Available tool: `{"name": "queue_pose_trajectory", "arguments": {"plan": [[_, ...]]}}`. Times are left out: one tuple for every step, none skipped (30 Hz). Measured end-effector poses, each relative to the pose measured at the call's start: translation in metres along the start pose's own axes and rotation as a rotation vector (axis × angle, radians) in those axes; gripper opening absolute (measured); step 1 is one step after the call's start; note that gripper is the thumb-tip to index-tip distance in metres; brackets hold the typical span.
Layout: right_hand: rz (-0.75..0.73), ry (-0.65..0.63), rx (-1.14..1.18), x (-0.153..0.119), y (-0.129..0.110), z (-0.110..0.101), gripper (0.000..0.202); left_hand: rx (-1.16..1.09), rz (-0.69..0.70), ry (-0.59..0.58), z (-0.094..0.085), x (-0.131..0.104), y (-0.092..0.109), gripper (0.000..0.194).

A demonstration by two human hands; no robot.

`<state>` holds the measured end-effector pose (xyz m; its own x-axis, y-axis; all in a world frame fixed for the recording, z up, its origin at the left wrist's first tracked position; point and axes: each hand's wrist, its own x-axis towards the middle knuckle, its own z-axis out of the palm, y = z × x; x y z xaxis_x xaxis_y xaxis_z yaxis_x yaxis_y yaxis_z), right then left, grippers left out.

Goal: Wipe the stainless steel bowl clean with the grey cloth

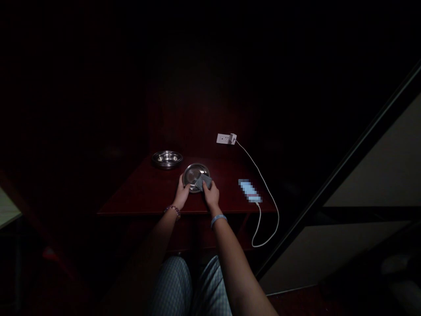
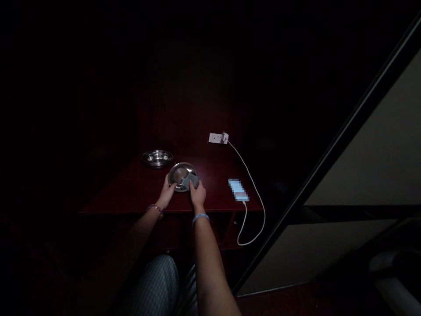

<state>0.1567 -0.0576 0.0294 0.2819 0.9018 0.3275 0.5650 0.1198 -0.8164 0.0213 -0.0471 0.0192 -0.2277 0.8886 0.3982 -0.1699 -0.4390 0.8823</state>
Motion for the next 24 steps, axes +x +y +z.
{"name": "queue_pose_trajectory", "arguments": {"plan": [[0.009, -0.007, -0.021, -0.0002, -0.0011, -0.0006, 0.038, -0.003, -0.003, -0.002, -0.0001, 0.0001, 0.0, 0.057], [0.021, -0.014, -0.042, -0.0005, -0.0023, -0.0013, 0.039, -0.006, -0.007, -0.003, -0.0002, 0.0002, 0.0001, 0.058], [0.035, -0.023, -0.062, -0.0007, -0.0034, -0.0018, 0.04, -0.009, -0.013, -0.003, -0.0002, 0.0002, 0.0003, 0.058], [0.046, -0.034, -0.079, -0.001, -0.0045, -0.0022, 0.041, -0.013, -0.019, 0.0, 0.0, 0.0001, 0.0007, 0.058], [0.055, -0.043, -0.09, -0.0011, -0.0052, -0.0026, 0.042, -0.018, -0.027, 0.004, 0.0002, 0.0, 0.0012, 0.058], [0.061, -0.051, -0.096, -0.0012, -0.0057, -0.0027, 0.043, -0.024, -0.036, 0.011, 0.0006, -0.0002, 0.0017, 0.058], [0.066, -0.057, -0.096, -0.0012, -0.0058, -0.0027, 0.044, -0.032, -0.047, 0.018, 0.001, -0.0003, 0.0022, 0.057], [0.068, -0.061, -0.091, -0.0011, -0.0054, -0.0026, 0.044, -0.042, -0.057, 0.023, 0.0015, -0.0005, 0.0027, 0.056], [0.067, -0.063, -0.079, -0.0009, -0.0047, -0.0024, 0.044, -0.054, -0.067, 0.027, 0.002, -0.0006, 0.0031, 0.055], [0.064, -0.06, -0.064, -0.0005, -0.0037, -0.002, 0.044, -0.067, -0.076, 0.029, 0.0024, -0.0007, 0.0034, 0.053], [0.06, -0.055, -0.046, 0.0, -0.0025, -0.0016, 0.044, -0.08, -0.083, 0.029, 0.0026, -0.0008, 0.0035, 0.051], [0.055, -0.049, -0.027, 0.0006, -0.0012, -0.0012, 0.043, -0.091, -0.091, 0.031, 0.0028, -0.0008, 0.0036, 0.049], [0.05, -0.045, -0.009, 0.0013, 0.0001, -0.0008, 0.043, -0.102, -0.1, 0.033, 0.0028, -0.0007, 0.0035, 0.047], [0.047, -0.044, 0.006, 0.002, 0.0012, -0.0004, 0.043, -0.111, -0.111, 0.037, 0.0026, -0.0006, 0.0035, 0.045], [0.048, -0.045, 0.018, 0.0027, 0.002, -0.0001, 0.043, -0.117, -0.125, 0.039, 0.0024, -0.0005, 0.0035, 0.043], [0.051, -0.049, 0.027, 0.0033, 0.0027, 0.0001, 0.043, -0.123, -0.14, 0.04, 0.0022, -0.0004, 0.0037, 0.042], [0.056, -0.05, 0.033, 0.0037, 0.003, 0.0004, 0.043, -0.129, -0.153, 0.043, 0.0019, -0.0003, 0.004, 0.041], [0.062, -0.048, 0.037, 0.0041, 0.0032, 0.0006, 0.044, -0.134, -0.165, 0.042, 0.0018, -0.0003, 0.0045, 0.04], [0.068, -0.043, 0.04, 0.0044, 0.0032, 0.0008, 0.044, -0.138, -0.176, 0.042, 0.0017, -0.0005, 0.0052, 0.039], [0.073, -0.037, 0.043, 0.0045, 0.0032, 0.001, 0.044, -0.139, -0.188, 0.044, 0.0017, -0.0007, 0.0061, 0.039], [0.078, -0.032, 0.046, 0.0046, 0.0032, 0.0012, 0.045, -0.137, -0.2, 0.048, 0.0019, -0.001, 0.0069, 0.038], [0.082, -0.028, 0.051, 0.0047, 0.0033, 0.0014, 0.045, -0.132, -0.211, 0.053, 0.0021, -0.0013, 0.0078, 0.037], [0.085, -0.026, 0.055, 0.0048, 0.0035, 0.0016, 0.045, -0.126, -0.221, 0.055, 0.0023, -0.0017, 0.0085, 0.036], [0.089, -0.025, 0.06, 0.0049, 0.0038, 0.0017, 0.045, -0.12, -0.225, 0.052, 0.0026, -0.002, 0.009, 0.036]]}}
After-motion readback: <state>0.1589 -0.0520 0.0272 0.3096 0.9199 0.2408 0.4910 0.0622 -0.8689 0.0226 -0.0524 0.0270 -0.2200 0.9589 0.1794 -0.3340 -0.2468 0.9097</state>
